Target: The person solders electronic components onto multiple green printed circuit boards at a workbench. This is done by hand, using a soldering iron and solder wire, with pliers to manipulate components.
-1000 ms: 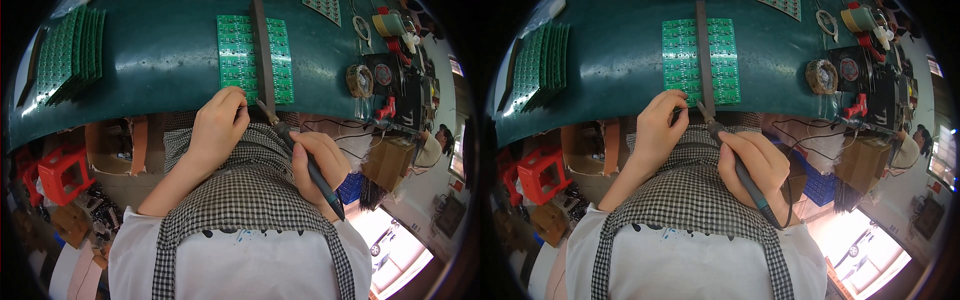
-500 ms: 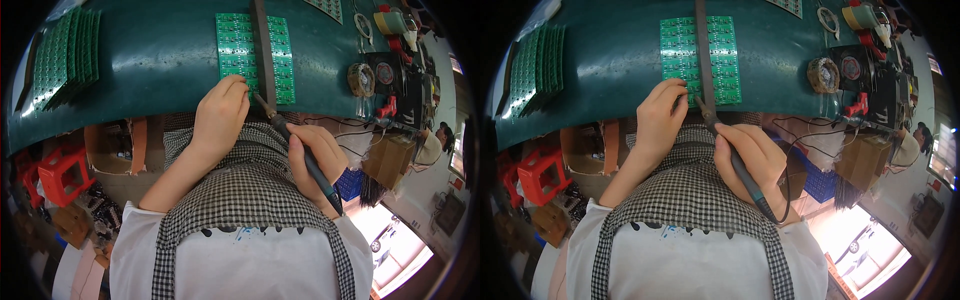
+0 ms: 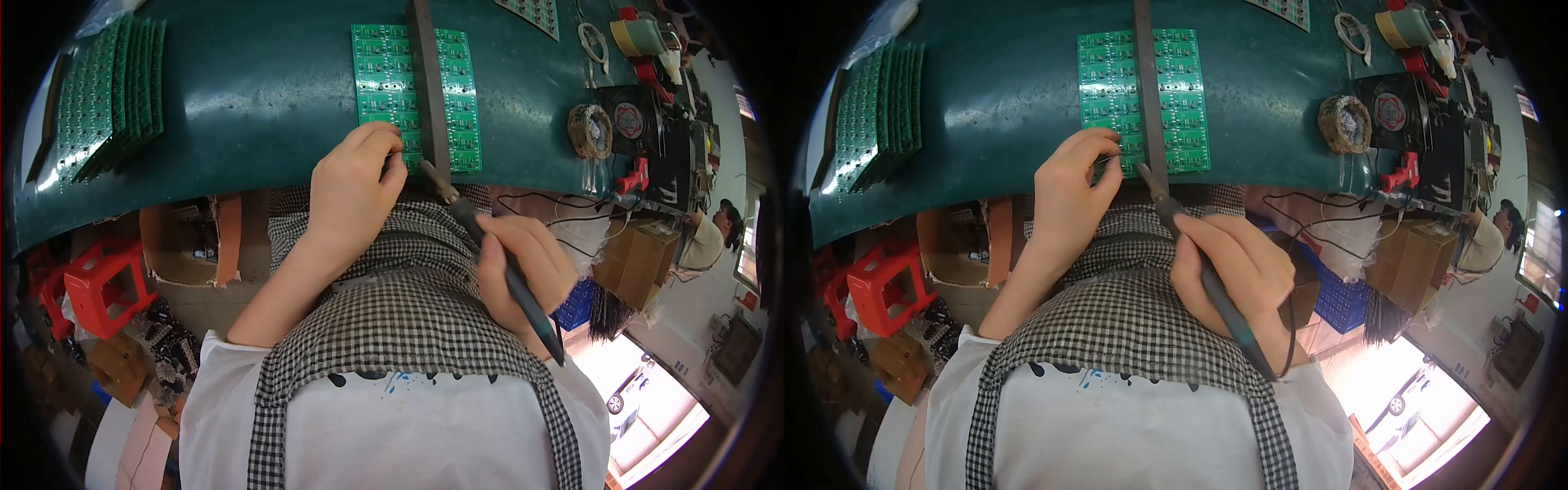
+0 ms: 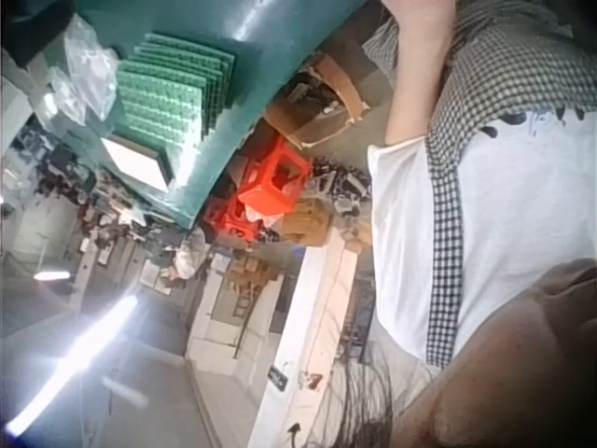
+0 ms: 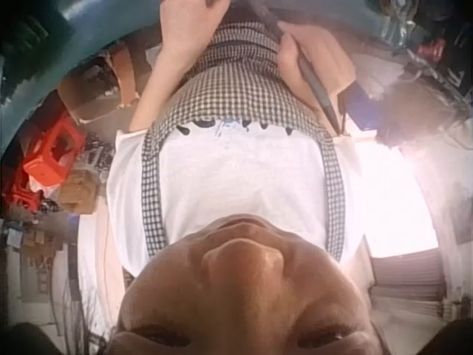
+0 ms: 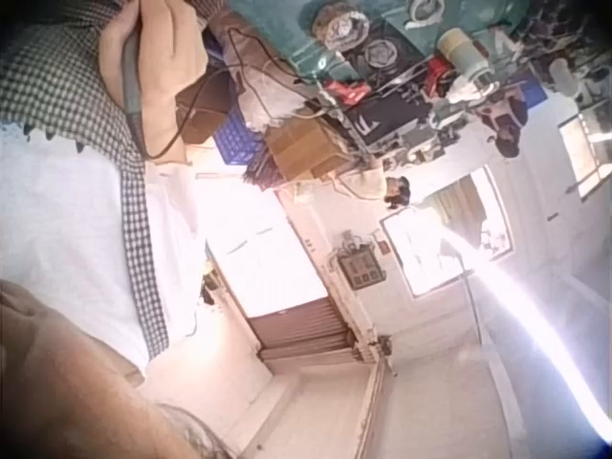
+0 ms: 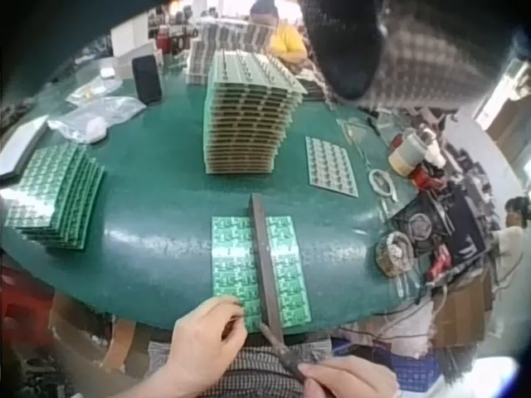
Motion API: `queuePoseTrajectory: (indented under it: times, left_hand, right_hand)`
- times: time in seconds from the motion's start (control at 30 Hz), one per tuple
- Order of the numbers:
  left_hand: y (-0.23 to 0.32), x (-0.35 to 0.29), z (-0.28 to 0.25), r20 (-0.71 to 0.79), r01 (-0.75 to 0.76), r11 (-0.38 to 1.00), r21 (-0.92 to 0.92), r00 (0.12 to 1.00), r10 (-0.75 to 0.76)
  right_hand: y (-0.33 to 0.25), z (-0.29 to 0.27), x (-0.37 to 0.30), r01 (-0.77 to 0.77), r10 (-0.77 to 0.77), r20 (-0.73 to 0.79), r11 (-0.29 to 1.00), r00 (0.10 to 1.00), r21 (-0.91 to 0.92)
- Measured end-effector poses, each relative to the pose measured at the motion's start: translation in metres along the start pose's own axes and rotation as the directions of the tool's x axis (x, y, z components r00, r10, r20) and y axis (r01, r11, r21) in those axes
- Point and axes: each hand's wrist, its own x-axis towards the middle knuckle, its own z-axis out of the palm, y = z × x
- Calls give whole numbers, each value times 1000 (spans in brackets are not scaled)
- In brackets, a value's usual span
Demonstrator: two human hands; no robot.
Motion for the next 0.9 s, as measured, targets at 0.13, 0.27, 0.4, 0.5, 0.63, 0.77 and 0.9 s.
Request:
queuePoseTrajectory:
  times: [0.13,0.27,0.4,0.5,0.63,0.77,0.9]
  left_hand:
    - [3,4,-4,40,48,993,-111,998,-44]
    - [1,3,-10,34,93,962,-257,996,-88]
    - [-10,-8,-26,-84,207,924,-320,966,-246]
    - [-13,-9,-40,-102,292,879,-377,930,-352]
    - [-23,2,-59,-89,249,722,-645,915,-394]
    - [-28,11,-91,29,352,585,-731,872,-489]
    - [-14,56,-74,-472,-86,996,-14,879,69]
  right_hand:
    - [9,-19,-16,51,-52,-134,999,990,-15]
    - [26,-31,-34,-200,136,-436,974,890,-104]
    - [90,-38,-37,-289,42,-612,905,790,-312]
    - [129,-35,-51,-292,-66,-600,828,798,-479]
    - [147,-23,-64,-351,58,-477,756,877,-552]
    - [112,-23,-42,-302,147,-588,937,796,-174]
    - [67,-9,15,42,-66,-381,997,922,-71]
